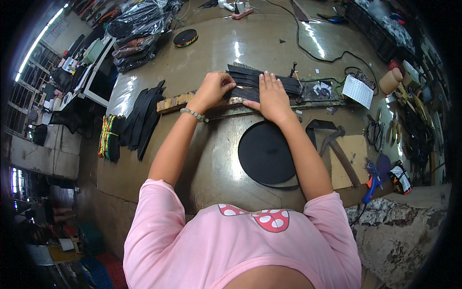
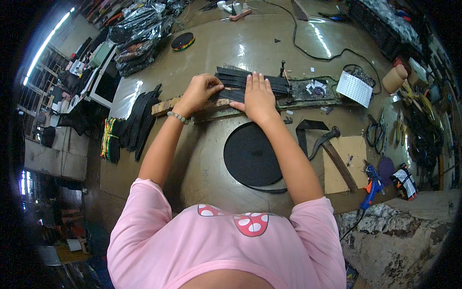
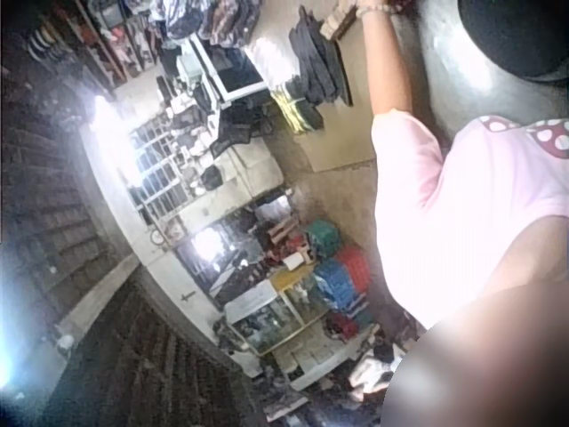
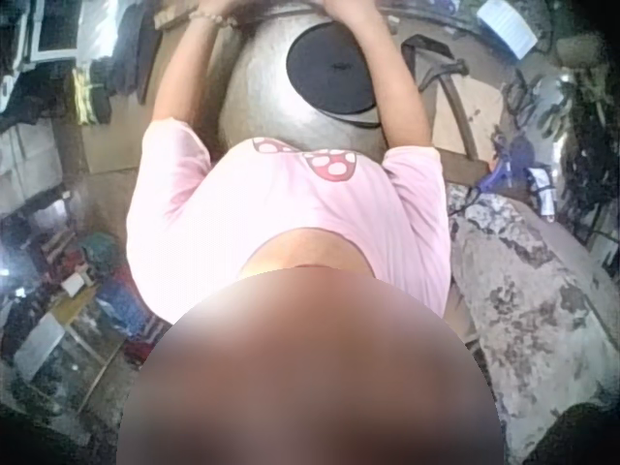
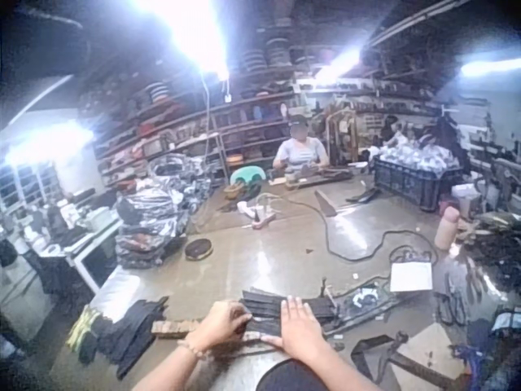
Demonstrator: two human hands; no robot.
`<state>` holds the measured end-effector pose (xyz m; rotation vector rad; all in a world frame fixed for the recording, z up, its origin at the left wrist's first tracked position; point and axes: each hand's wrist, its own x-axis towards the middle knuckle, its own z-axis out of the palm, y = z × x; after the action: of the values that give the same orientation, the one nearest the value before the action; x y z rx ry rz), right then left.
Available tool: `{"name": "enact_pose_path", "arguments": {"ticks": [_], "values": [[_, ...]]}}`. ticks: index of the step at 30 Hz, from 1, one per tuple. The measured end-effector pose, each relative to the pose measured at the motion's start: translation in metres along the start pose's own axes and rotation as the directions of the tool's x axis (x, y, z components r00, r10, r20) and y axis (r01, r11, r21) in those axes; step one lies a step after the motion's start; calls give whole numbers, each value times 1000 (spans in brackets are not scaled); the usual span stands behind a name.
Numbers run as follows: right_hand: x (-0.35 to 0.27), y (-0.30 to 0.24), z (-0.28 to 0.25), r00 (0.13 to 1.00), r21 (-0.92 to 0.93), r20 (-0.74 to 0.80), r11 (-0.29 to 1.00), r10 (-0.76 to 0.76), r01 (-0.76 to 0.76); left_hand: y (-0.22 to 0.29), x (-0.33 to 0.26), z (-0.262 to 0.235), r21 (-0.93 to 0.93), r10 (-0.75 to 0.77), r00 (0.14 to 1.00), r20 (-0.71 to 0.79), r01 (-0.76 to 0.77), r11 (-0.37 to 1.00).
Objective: The person aligns and stacks black fabric strips on a wooden jig, then gathers them and ties the bundle with a yellow elastic band. The person places the tied bundle on the table.
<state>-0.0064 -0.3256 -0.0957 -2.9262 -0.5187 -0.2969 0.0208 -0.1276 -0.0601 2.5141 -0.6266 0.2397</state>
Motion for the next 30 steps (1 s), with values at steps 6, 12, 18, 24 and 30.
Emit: {"name": "enact_pose_path", "arguments": {"ticks": [6,12,18,24,30], "values": [[0,-1,-2,1000,21,-6,1000,2,-1,-15,32,-5,-53,-9,967,-255,-5,999],[0,-1,-4,1000,11,-5,1000,-9,10,-11,83,0,21,-26,995,97,24,999],[-1,0,-5,1000,24,2,1000,0,0,-26,90,15,70,-23,999,47,20,997],[-1,-1,-3,1000,22,12,1000,3,-3,-24,65,-3,-12,-39,984,-175,37,999],[-1,-1,-2,1000,35,-3,999,3,-3,-20,40,-5,-210,-189,931,-314,126,969]]}}
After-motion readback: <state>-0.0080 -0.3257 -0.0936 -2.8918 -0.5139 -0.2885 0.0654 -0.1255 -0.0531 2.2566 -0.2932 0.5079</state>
